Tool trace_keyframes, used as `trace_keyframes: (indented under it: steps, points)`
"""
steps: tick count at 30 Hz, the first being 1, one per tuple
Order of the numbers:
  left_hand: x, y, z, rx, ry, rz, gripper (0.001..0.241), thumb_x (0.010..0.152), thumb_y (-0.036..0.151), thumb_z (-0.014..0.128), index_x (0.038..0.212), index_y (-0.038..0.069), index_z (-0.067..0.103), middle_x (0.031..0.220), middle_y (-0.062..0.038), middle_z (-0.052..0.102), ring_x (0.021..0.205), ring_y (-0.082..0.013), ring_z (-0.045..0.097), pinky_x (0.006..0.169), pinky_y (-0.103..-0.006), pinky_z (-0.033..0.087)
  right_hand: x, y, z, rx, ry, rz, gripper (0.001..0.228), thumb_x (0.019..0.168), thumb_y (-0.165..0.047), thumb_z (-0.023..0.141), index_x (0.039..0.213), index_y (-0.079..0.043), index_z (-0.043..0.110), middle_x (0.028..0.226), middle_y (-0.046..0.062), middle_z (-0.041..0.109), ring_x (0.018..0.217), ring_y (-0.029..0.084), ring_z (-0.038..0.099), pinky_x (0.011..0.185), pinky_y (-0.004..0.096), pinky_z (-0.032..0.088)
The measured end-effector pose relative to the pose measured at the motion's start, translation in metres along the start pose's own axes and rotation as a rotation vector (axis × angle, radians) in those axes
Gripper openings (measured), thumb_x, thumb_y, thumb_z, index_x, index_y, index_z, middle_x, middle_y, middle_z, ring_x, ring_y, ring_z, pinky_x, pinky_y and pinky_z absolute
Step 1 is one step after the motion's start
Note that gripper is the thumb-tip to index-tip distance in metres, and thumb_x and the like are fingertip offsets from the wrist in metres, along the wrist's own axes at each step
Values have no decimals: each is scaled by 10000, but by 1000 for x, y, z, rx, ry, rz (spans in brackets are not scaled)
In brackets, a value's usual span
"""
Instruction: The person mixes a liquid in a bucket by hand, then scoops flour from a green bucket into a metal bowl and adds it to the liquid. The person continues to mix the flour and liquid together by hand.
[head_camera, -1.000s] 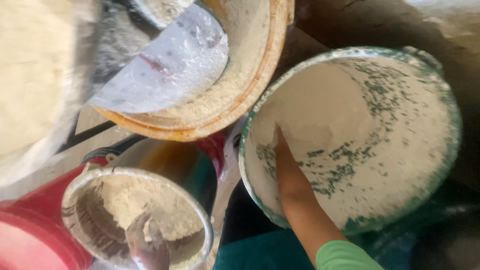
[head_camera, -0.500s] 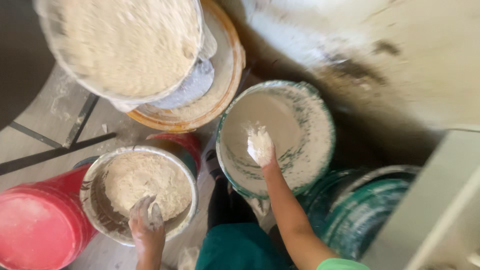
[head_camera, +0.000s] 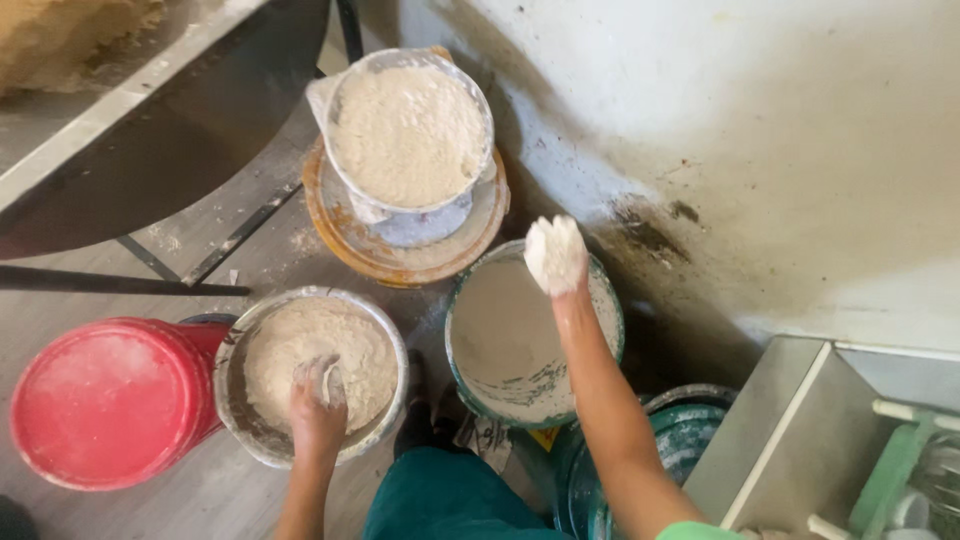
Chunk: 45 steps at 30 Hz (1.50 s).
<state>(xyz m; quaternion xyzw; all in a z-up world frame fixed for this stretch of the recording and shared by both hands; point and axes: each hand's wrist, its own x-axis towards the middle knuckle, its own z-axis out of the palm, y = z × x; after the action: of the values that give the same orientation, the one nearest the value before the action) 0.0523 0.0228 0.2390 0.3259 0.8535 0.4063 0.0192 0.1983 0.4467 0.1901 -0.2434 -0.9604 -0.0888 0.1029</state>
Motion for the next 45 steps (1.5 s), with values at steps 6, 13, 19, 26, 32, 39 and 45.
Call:
trace_keyframes:
  steps: [6, 13, 19, 26, 32, 39, 45]
  points:
    - [2, -5, -8, -1, 49, -51, 285, 889, -6, 633, 1168, 47, 666, 1134, -213, 674, 1106, -428, 625, 973, -495, 506, 145, -15, 34, 736, -21, 185, 96, 894, -120, 579, 970, -115, 639, 950, 108, 676, 917, 284, 657, 801, 412, 539]
    - [-15, -1, -15, -33, 76, -174, 288, 904, -10, 633, 1185, 44, 667, 1155, -215, 673, 1104, -417, 629, 957, -477, 507, 243, -34, 47, 1929, -119, 591, 315, 961, -88, 556, 1249, -25, 668, 1141, 147, 743, 992, 270, 735, 833, 393, 630]
    - [-29, -2, -14, -23, 80, -167, 326, 868, -17, 644, 1188, 41, 665, 1170, -226, 668, 1126, -422, 620, 987, -485, 496, 238, -42, 58, 1482, 91, 533, 363, 961, -100, 565, 1312, -37, 633, 1233, 126, 712, 1060, 269, 710, 862, 399, 614]
    - [-35, -10, 8, 2, 11, -124, 314, 897, -1, 661, 1205, 61, 660, 1168, -218, 675, 1118, -430, 633, 977, -483, 511, 180, -38, 9, 1637, -87, 640, 378, 983, -161, 574, 1346, -61, 605, 1309, 120, 679, 1124, 287, 693, 905, 431, 600]
    - [-39, -17, 26, 22, -75, -253, 180, 935, 92, 701, 1108, 44, 711, 1075, -224, 710, 995, -410, 687, 871, -466, 543, 31, 39, 9, 2166, -96, 803, 416, 1018, -202, 584, 1411, -72, 547, 1352, 176, 667, 1159, 333, 681, 978, 461, 586]
    - [-59, -44, 47, 193, -290, -327, 156, 1040, 152, 674, 1131, 38, 730, 1105, -253, 706, 1047, -443, 667, 906, -495, 528, -208, 53, 165, 1529, -397, 1041, 422, 946, -147, 600, 1366, -116, 595, 1300, 70, 663, 1177, 231, 630, 1004, 433, 496]
    - [-80, -58, 74, 210, -286, -130, 701, 928, 134, 738, 1549, 59, 423, 1536, -362, 382, 1390, -545, 389, 1151, -566, 347, -313, 20, 216, 1707, -92, 1504, 234, 1014, -224, 584, 1149, -37, 626, 945, 63, 622, 864, 240, 648, 841, 446, 596]
